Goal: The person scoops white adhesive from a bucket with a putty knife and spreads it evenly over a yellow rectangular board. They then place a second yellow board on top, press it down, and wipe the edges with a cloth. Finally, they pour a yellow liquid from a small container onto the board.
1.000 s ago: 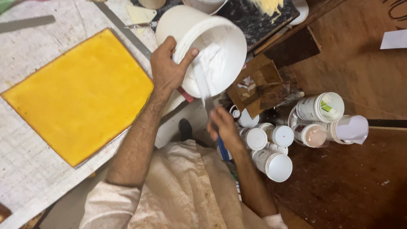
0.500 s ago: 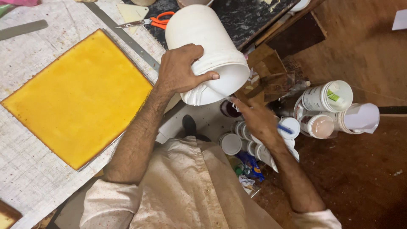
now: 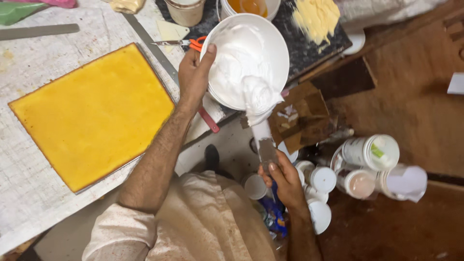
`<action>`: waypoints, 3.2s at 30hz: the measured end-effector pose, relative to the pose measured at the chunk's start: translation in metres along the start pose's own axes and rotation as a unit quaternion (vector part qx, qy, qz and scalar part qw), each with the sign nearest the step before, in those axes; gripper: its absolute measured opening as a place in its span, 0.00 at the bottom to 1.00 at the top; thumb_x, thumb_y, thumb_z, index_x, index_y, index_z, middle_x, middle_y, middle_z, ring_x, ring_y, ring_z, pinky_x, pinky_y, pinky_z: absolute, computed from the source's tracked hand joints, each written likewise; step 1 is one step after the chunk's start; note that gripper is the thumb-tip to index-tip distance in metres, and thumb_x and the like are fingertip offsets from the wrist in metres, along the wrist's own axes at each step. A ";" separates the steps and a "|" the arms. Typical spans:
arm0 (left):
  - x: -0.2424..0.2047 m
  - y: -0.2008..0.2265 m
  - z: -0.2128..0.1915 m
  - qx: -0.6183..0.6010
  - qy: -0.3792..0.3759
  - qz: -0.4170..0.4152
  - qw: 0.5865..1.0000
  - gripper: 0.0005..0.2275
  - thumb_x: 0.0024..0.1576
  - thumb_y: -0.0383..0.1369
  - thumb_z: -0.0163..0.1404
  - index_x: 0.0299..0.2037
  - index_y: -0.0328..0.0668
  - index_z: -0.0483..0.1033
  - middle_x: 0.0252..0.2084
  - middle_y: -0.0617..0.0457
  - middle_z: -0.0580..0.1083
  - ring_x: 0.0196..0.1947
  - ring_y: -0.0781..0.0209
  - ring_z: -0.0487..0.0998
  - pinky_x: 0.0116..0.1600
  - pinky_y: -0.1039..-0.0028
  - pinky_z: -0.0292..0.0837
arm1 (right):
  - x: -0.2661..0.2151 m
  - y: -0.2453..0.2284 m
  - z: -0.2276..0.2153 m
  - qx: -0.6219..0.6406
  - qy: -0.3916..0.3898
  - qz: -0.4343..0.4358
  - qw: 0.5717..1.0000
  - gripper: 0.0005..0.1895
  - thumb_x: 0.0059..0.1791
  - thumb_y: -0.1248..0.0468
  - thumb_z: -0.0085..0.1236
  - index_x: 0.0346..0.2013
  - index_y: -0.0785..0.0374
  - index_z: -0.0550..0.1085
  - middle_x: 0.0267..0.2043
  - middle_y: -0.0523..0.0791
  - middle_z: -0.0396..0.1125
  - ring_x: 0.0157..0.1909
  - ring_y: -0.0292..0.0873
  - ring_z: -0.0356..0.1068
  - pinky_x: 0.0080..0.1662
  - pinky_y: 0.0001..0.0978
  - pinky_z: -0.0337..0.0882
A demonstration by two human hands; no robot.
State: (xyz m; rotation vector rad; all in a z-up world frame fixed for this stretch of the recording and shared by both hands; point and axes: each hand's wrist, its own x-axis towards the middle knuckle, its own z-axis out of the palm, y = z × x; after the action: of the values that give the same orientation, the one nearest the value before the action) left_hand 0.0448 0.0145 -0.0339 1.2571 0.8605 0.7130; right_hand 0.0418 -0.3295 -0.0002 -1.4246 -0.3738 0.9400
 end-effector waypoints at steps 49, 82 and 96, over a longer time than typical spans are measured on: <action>-0.196 -0.116 -0.396 0.279 0.115 0.037 0.953 0.59 0.34 0.28 0.74 0.74 0.25 0.42 0.72 0.34 0.60 0.70 0.40 0.60 0.72 0.56 0.56 | 0.172 0.075 0.253 -0.770 -0.032 -0.027 0.637 0.30 0.57 0.65 0.40 0.75 0.42 0.60 0.47 0.50 0.55 0.36 0.47 0.64 0.36 0.42 0.76; -0.201 -0.114 -0.395 0.274 0.133 -0.002 0.953 0.57 0.34 0.29 0.75 0.73 0.24 0.47 0.68 0.35 0.64 0.67 0.41 0.64 0.70 0.57 0.62 | 0.229 0.062 0.185 -0.650 0.059 -0.282 0.703 0.21 0.57 0.62 0.52 0.66 0.56 0.72 0.46 0.58 0.55 0.37 0.58 0.67 0.41 0.50 0.74; -0.200 -0.119 -0.397 0.272 0.134 0.024 0.953 0.55 0.33 0.30 0.75 0.71 0.25 0.51 0.67 0.34 0.65 0.66 0.39 0.64 0.69 0.56 0.61 | 0.190 0.079 0.246 -0.753 -0.088 -0.174 0.628 0.27 0.55 0.63 0.48 0.70 0.44 0.67 0.45 0.54 0.57 0.33 0.51 0.67 0.35 0.44 0.75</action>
State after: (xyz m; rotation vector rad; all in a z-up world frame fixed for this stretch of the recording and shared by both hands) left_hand -0.3993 0.0234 -0.1551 1.6963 1.3143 0.7204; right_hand -0.0476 -0.0357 -0.0919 -2.5649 -1.8320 0.2490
